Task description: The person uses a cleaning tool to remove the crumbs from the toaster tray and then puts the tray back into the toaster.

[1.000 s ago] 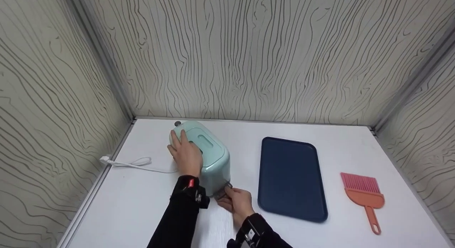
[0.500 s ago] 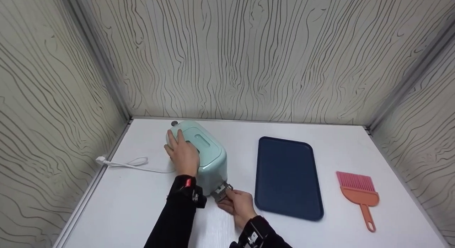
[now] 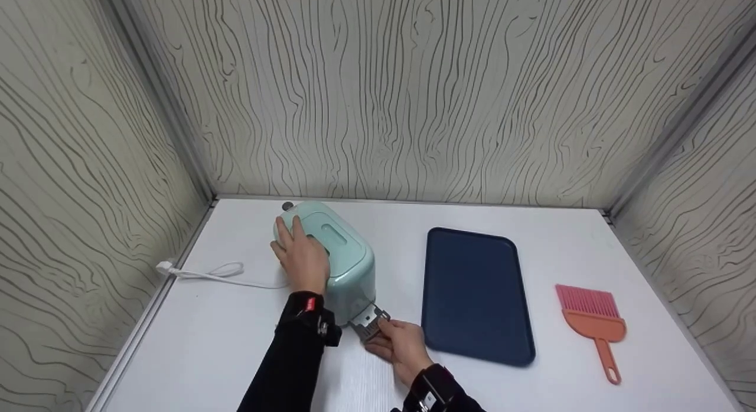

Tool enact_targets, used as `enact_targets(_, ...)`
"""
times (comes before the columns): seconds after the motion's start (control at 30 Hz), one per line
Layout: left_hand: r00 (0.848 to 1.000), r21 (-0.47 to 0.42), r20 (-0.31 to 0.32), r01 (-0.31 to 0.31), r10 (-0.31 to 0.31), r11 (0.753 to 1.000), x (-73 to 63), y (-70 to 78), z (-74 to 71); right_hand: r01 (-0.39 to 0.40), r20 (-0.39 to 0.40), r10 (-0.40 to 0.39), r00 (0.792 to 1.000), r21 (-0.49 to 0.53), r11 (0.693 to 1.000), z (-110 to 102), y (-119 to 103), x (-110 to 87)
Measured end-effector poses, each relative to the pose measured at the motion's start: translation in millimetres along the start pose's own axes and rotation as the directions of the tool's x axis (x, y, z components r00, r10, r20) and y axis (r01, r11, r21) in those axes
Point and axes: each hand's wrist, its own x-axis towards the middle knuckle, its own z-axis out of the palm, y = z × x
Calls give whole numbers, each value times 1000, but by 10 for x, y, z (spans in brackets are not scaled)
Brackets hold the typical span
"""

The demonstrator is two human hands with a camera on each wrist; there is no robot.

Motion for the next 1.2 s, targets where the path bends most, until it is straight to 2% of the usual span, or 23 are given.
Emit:
enact_targets(0.2,1000,-1,-8,-4,4,1000,0,3,-5,-1,-7,0,1000,-11,1000,-56,5,-34)
enact_targets(0.43,1000,-2,11,14,-14,1000,5,9,-10,1,3,-1,1000,-23,1000,-114,-25,-81)
enact_targets(0.9,1000,-32,-20,21,-22,999,22,28,16,12,7,-11,1000,-43,999,-240,-82,-117)
enact_targets(1.2,999,-32,-15,46,-46,998,34,29,30,5,6,-5,1000,-61,998,-333,-109,-142)
